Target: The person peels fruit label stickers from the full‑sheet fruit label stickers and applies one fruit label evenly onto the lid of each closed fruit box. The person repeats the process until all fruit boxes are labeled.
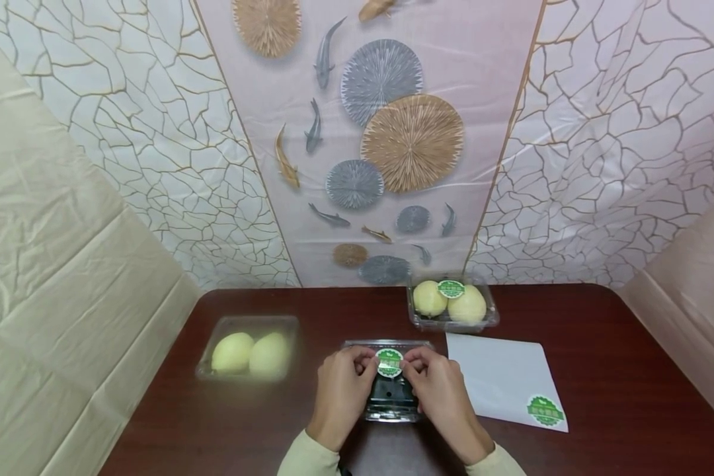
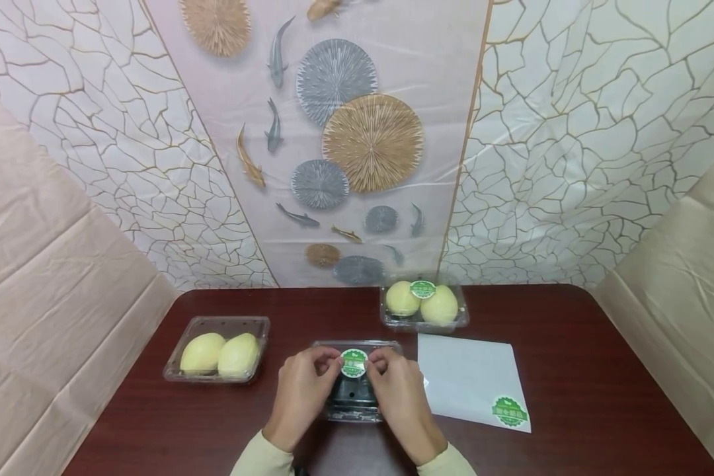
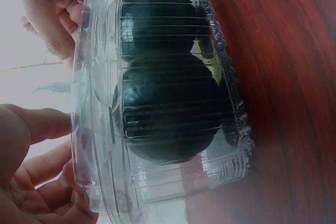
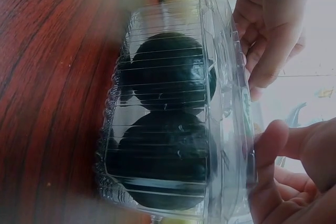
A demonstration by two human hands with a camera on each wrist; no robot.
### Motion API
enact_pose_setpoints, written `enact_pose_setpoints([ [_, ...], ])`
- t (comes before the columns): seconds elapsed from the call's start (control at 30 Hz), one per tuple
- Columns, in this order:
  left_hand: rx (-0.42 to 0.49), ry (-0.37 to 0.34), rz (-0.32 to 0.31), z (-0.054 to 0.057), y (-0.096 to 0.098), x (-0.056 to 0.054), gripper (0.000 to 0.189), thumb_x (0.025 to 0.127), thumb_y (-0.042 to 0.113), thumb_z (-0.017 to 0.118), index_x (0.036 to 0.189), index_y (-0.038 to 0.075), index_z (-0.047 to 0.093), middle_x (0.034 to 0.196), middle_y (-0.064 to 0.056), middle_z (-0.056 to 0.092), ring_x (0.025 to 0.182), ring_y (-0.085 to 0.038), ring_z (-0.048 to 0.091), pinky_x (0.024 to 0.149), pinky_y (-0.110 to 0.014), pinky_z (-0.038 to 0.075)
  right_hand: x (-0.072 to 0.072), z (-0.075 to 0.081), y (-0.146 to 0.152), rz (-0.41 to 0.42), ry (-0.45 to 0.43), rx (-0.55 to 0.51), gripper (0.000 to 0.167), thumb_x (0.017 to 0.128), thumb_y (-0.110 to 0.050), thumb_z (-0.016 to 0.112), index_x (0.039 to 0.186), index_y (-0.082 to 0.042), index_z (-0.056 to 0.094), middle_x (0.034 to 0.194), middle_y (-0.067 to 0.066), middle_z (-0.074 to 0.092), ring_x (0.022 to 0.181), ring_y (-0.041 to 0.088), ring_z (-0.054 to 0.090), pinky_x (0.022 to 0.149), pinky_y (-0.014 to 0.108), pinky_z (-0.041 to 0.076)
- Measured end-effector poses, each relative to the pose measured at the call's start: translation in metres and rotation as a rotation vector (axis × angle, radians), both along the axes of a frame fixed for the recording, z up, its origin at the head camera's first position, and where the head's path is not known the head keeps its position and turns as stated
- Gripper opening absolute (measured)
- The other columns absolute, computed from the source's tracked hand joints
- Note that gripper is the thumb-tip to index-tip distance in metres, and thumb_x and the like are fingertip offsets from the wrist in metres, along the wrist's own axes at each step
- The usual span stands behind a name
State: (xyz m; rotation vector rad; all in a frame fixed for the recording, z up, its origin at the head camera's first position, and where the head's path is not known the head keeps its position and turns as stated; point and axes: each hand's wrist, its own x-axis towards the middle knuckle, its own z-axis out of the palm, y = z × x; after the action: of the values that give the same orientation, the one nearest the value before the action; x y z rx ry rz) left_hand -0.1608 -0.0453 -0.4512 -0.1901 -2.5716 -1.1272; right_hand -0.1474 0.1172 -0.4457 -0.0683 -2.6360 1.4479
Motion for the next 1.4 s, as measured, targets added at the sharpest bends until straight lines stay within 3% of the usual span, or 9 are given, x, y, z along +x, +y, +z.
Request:
enact_pose_setpoints([
  [0.63,-0.058,0.013,0.013,-0.006,0.002,-0.002,0.004,0.088,0.013,0.084,0.087,0.014,0.08,0.07,0.015,0.065,0.064,0.003,0.056,0.062,-0.025,0.049,-0.003,-0.002,-0.002,-0.004,0.033,0.083,0.004,0.094,-0.007,0.076,0.092,-0.005,0.075,0.069,-0.004,0.067,0.035,0.004,0.049,0.037,0.027,0.045],
  [0.77,-0.06,0.022,0.014,-0.007,0.002,-0.001,0.005,0.087,0.012,0.084,0.086,0.014,0.08,0.069,0.015,0.065,0.064,0.003,0.056,0.061,-0.025,0.049,-0.004,-0.003,-0.002,-0.012,0.053,0.12,0.004,0.094,-0.008,0.077,0.091,-0.006,0.075,0.069,-0.006,0.067,0.035,0.003,0.048,0.044,0.025,0.046],
  [0.93,-0.064,0.032,0.016,-0.007,0.003,-0.001,0.006,0.087,0.012,0.084,0.085,0.015,0.079,0.069,0.015,0.064,0.064,0.002,0.056,0.061,-0.026,0.049,-0.005,-0.005,-0.001,-0.023,0.085,0.178,0.006,0.092,-0.01,0.079,0.088,-0.009,0.074,0.069,-0.008,0.066,0.048,0.003,0.05,0.056,0.026,0.045],
  [1.1,-0.064,0.039,0.023,-0.008,0.003,-0.001,0.007,0.088,0.013,0.083,0.083,0.015,0.079,0.069,0.015,0.063,0.064,0.001,0.056,0.061,-0.026,0.048,-0.006,-0.005,-0.001,-0.022,0.103,0.195,0.008,0.091,-0.01,0.08,0.086,-0.01,0.074,0.069,-0.008,0.064,0.059,0.005,0.052,0.058,0.028,0.045],
  [1.4,-0.088,0.06,0.043,-0.011,0.004,-0.001,0.004,0.085,0.014,0.084,0.086,0.014,0.08,0.071,0.015,0.063,0.069,-0.004,0.058,0.066,-0.032,0.052,-0.004,-0.007,-0.002,-0.021,0.114,0.21,0.01,0.09,-0.008,0.081,0.085,-0.012,0.072,0.07,-0.009,0.063,0.064,0.005,0.054,0.06,0.028,0.044],
])
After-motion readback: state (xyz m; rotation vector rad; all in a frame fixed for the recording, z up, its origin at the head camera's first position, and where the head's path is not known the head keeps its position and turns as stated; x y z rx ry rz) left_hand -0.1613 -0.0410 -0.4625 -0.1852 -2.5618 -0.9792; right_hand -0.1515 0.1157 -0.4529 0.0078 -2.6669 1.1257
